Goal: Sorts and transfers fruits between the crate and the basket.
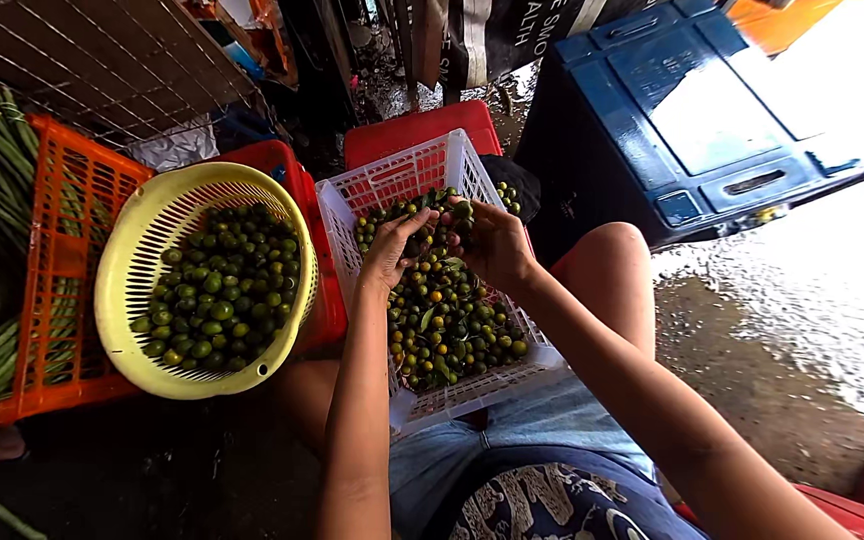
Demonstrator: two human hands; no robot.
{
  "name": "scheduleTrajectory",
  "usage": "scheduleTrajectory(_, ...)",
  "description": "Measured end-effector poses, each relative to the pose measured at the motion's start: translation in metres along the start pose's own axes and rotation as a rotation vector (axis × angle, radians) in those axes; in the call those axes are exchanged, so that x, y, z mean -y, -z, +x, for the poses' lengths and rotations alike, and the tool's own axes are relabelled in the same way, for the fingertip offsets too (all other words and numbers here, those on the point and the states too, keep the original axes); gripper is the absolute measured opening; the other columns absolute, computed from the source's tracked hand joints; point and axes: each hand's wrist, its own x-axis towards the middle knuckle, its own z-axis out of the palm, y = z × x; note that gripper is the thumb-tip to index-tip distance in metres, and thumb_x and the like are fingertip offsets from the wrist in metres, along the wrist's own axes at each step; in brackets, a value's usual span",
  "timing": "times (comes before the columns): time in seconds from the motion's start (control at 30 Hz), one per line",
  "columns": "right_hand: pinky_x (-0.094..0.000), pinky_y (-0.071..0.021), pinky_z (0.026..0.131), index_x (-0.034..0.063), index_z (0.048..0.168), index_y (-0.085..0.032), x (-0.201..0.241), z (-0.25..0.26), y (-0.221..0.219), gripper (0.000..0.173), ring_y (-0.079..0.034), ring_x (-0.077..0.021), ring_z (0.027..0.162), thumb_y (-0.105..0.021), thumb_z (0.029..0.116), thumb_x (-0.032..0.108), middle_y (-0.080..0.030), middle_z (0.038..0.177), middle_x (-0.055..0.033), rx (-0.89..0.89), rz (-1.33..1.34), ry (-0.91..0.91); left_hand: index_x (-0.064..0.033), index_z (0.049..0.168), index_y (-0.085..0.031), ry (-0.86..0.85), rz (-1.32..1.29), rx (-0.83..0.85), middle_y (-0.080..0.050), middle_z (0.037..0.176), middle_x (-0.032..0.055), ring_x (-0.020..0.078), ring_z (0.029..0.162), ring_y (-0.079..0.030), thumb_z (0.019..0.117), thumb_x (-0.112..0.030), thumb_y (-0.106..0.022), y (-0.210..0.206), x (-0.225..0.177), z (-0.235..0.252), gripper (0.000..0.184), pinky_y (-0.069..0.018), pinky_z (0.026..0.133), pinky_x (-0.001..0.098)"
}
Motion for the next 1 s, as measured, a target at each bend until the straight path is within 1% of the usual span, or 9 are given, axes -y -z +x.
scheduleTrajectory(0.23,-0.0177,-0.0404,0.050,0.0199,0.101,-0.054,-0.003,0.001,0.008,0.029,-0.046,-0.0045,0.056,-0.033,0.1113,0.037,-0.054,0.079,0.0042,0.069,-0.087,-0.002,-0.0068,0.112,-0.071,0.048,-0.310,-0.021,-0.073,0.092,0.0078,0.0052,0.053,-0.057,0.1095,-0.041,-0.035,0.006,-0.003,0.001,0.050,-0.0362,0.039,0.0149)
scheduleTrajectory(0.3,-0.0166,-0.0366,0.046,0.0222,0.106,-0.055,0.000,-0.001,0.007,0.024,-0.043,-0.0037,0.053,-0.036,0.1110,0.036,-0.052,0.077,0.0050,0.134,-0.089,0.012,-0.0060,0.110,-0.071,0.052,-0.355,-0.035,-0.072,0.090,0.0081,0.0054,0.052,-0.056,0.1094,-0.041,-0.035,0.007,-0.004,0.001,0.050,-0.0351,0.039,0.0148)
scheduleTrajectory(0.4,-0.0145,-0.0364,0.043,0.0247,0.133,-0.060,0.005,-0.010,0.002,0.036,-0.042,-0.0021,0.049,-0.035,0.1115,0.039,-0.050,0.074,0.0051,0.230,-0.097,0.015,-0.0050,0.109,-0.070,0.040,-0.415,-0.049,-0.072,0.088,0.0080,0.0048,0.051,-0.056,0.1095,-0.041,-0.034,0.010,-0.006,0.000,0.050,-0.0352,0.038,0.0142)
scheduleTrajectory(0.5,-0.0157,-0.0336,0.042,0.0197,0.090,-0.062,0.000,-0.005,0.006,0.030,-0.040,-0.0010,0.045,-0.043,0.1076,0.035,-0.046,0.059,0.0082,0.181,-0.156,-0.014,-0.0056,0.105,-0.070,0.003,-0.458,-0.132,-0.071,0.087,0.0075,0.0051,0.050,-0.057,0.1095,-0.040,-0.034,0.014,-0.009,-0.001,0.050,-0.0369,0.038,0.0147)
scheduleTrajectory(0.57,-0.0155,-0.0352,0.043,0.0154,0.083,-0.059,-0.001,-0.002,0.009,0.028,-0.041,-0.0012,0.047,-0.053,0.1055,0.031,-0.048,0.061,0.0066,0.104,-0.224,-0.062,-0.0054,0.104,-0.069,-0.033,-0.506,-0.195,-0.072,0.089,0.0090,0.0061,0.051,-0.058,0.1099,-0.039,-0.034,0.017,-0.011,-0.002,0.049,-0.0371,0.037,0.0153)
scheduleTrajectory(0.67,-0.0165,-0.0366,0.045,0.0130,0.112,-0.071,0.000,-0.002,0.005,0.035,-0.043,-0.0022,0.050,-0.048,0.1087,0.040,-0.055,0.072,0.0051,0.057,-0.368,-0.130,-0.0040,0.102,-0.069,-0.078,-0.577,-0.230,-0.073,0.091,0.0113,0.0080,0.051,-0.058,0.1101,-0.039,-0.033,0.022,-0.010,-0.002,0.050,-0.0374,0.037,0.0165)
scheduleTrajectory(0.77,-0.0185,-0.0421,0.053,0.0198,0.136,-0.063,-0.002,0.000,0.006,0.037,-0.049,-0.0051,0.061,-0.040,0.1114,0.034,-0.061,0.094,0.0023,0.126,-0.401,-0.153,-0.0029,0.102,-0.069,-0.084,-0.598,-0.258,-0.073,0.091,0.0130,0.0099,0.052,-0.060,0.1099,-0.038,-0.035,0.024,-0.010,-0.002,0.050,-0.0385,0.038,0.0176)
scheduleTrajectory(0.9,-0.0169,-0.0347,0.044,0.0146,0.092,-0.065,-0.006,0.001,0.005,0.033,-0.042,-0.0019,0.049,-0.054,0.1061,0.042,-0.055,0.071,0.0054,-0.006,-0.374,-0.127,-0.0028,0.101,-0.069,-0.076,-0.608,-0.273,-0.073,0.090,0.0129,0.0100,0.052,-0.060,0.1095,-0.039,-0.035,0.024,-0.010,-0.002,0.050,-0.0392,0.037,0.0179)
scheduleTrajectory(1.0,-0.0174,-0.0351,0.046,0.0159,0.140,-0.062,-0.004,0.001,0.011,0.039,-0.041,-0.0025,0.052,-0.059,0.1051,0.034,-0.059,0.083,0.0030,-0.034,-0.481,-0.192,-0.0029,0.102,-0.069,-0.082,-0.641,-0.287,-0.073,0.091,0.0133,0.0108,0.052,-0.061,0.1094,-0.038,-0.035,0.025,-0.011,-0.002,0.048,-0.0396,0.037,0.0183)
